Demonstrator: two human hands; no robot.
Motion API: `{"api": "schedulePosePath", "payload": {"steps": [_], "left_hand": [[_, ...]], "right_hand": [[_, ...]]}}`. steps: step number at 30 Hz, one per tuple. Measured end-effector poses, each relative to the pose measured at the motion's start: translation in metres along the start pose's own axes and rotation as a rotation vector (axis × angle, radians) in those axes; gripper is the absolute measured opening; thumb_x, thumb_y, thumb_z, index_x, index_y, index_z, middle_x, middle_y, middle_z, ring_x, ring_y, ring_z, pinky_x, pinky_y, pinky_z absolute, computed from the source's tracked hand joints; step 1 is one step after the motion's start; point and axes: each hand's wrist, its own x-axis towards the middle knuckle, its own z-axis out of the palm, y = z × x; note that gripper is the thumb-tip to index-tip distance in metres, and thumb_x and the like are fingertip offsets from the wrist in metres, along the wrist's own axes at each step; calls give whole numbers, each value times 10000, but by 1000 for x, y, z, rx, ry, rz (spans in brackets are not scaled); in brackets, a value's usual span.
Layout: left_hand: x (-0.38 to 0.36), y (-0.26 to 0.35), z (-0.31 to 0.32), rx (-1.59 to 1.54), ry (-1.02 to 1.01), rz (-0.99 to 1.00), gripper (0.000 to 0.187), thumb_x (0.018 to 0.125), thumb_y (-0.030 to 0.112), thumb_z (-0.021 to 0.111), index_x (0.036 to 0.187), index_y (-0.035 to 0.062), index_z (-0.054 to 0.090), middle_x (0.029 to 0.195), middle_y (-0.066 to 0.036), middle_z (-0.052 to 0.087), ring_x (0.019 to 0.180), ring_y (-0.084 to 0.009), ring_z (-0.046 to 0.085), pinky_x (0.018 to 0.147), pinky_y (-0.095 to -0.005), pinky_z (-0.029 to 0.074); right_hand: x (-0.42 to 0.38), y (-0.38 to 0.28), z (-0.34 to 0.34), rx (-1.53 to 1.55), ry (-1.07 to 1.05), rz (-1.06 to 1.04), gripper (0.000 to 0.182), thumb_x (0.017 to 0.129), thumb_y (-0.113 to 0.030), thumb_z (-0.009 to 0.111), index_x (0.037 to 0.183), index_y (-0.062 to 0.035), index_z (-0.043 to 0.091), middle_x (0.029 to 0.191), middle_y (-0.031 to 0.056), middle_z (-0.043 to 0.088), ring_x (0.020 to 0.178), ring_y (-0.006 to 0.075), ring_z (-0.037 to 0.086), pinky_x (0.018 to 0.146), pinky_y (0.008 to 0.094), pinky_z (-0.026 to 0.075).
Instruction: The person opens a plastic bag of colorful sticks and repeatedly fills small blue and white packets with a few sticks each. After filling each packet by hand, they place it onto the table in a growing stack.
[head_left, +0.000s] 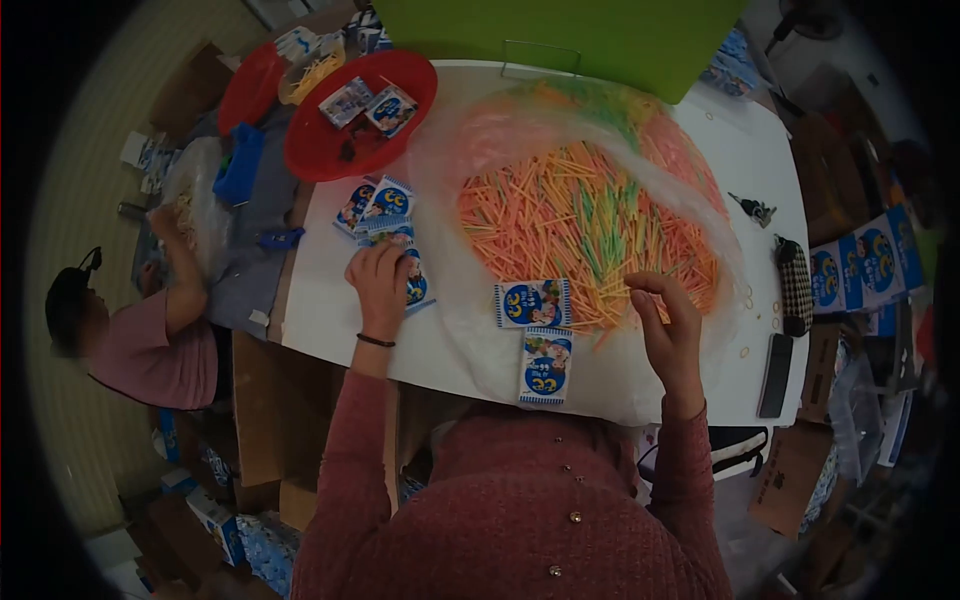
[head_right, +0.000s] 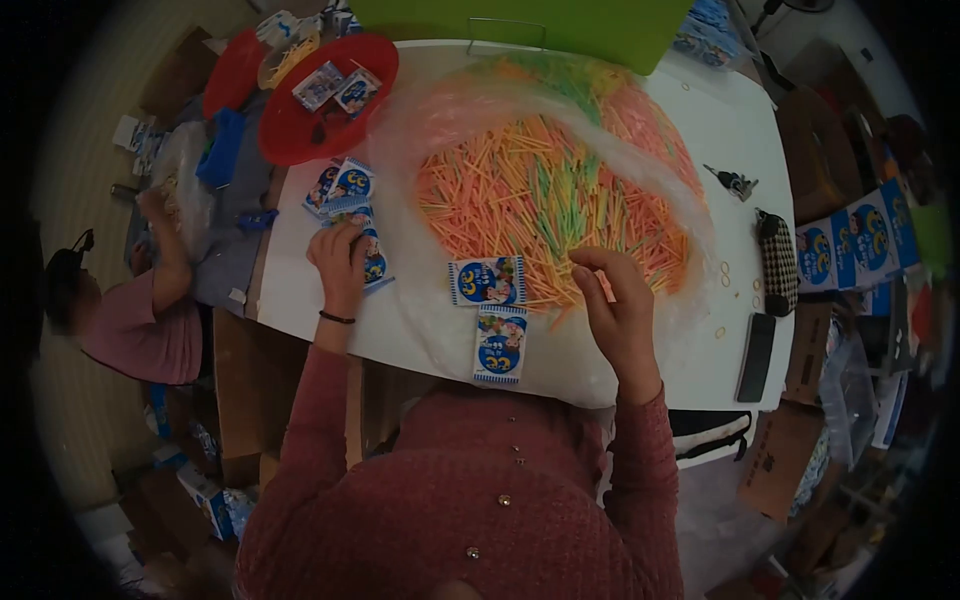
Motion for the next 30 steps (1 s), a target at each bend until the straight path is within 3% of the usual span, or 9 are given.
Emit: {"api": "schedulePosePath", "payload": {"steps": [5,9,12,17,22,25,27,29,30], "left_hand": [[11,35,-12,114,69,95,288,826,177,693,1106,126,650,1140,-23,589,1092,-235,463,956,-402,277],[5,102,0,-161,-193,315,294,799,181,705,1080,116,649,1107,-36,591,1062,-231,481,915,-400,299],[9,133,22,-294,-426,229,281,757,167,720,1019,109,640,1038,-51,597,1036,-245,500,894,-389,315],[20,131,36,-324,-494,171,156,760,151,689,887,93,620,893,-54,573,934,-240,506,854,-385,325],[27,124,29,-396,-345,214,132,779,120,672,891,66,626,856,-74,587,875,-268,522,815,-394,365],[24,118,32,-605,-354,2,132,838,88,639,956,28,641,908,-88,638,900,-285,569,816,-397,436],[20,116,38,-1214,-430,-626,213,893,66,598,1090,-1,642,1003,-109,673,964,-292,605,846,-375,484],[16,114,39,-1173,-442,-582,255,904,58,585,1150,0,624,1041,-113,672,993,-284,606,865,-362,485],[13,113,39,-1126,-458,-547,299,915,49,572,1209,2,606,1078,-117,670,1023,-276,606,884,-350,487]], "right_hand": [[-22,30,-30,8,178,164,123,885,-40,635,1003,-12,659,896,92,667,754,199,625,684,298,489],[-22,37,-10,-188,53,167,105,873,-70,649,963,-15,654,839,101,656,709,223,626,645,306,495],[3,38,14,-224,2,201,153,844,-139,688,938,-23,655,863,111,652,730,268,624,643,347,500],[43,56,43,-533,82,-24,387,764,-293,769,917,38,638,843,168,632,751,319,621,653,426,490],[60,63,73,-621,-102,33,360,745,-267,752,811,47,590,771,202,600,717,363,605,636,476,471],[57,74,74,-586,-142,93,325,777,-250,717,792,41,573,739,213,584,691,361,601,618,471,466],[58,72,63,-556,-125,75,315,806,-248,695,795,41,570,727,217,576,677,353,600,607,457,467],[53,58,43,-323,-236,351,218,875,-190,635,859,26,611,744,160,618,686,281,629,618,386,484],[47,60,39,-326,-242,344,218,875,-190,635,859,26,611,744,160,618,686,281,629,618,386,484]]}}
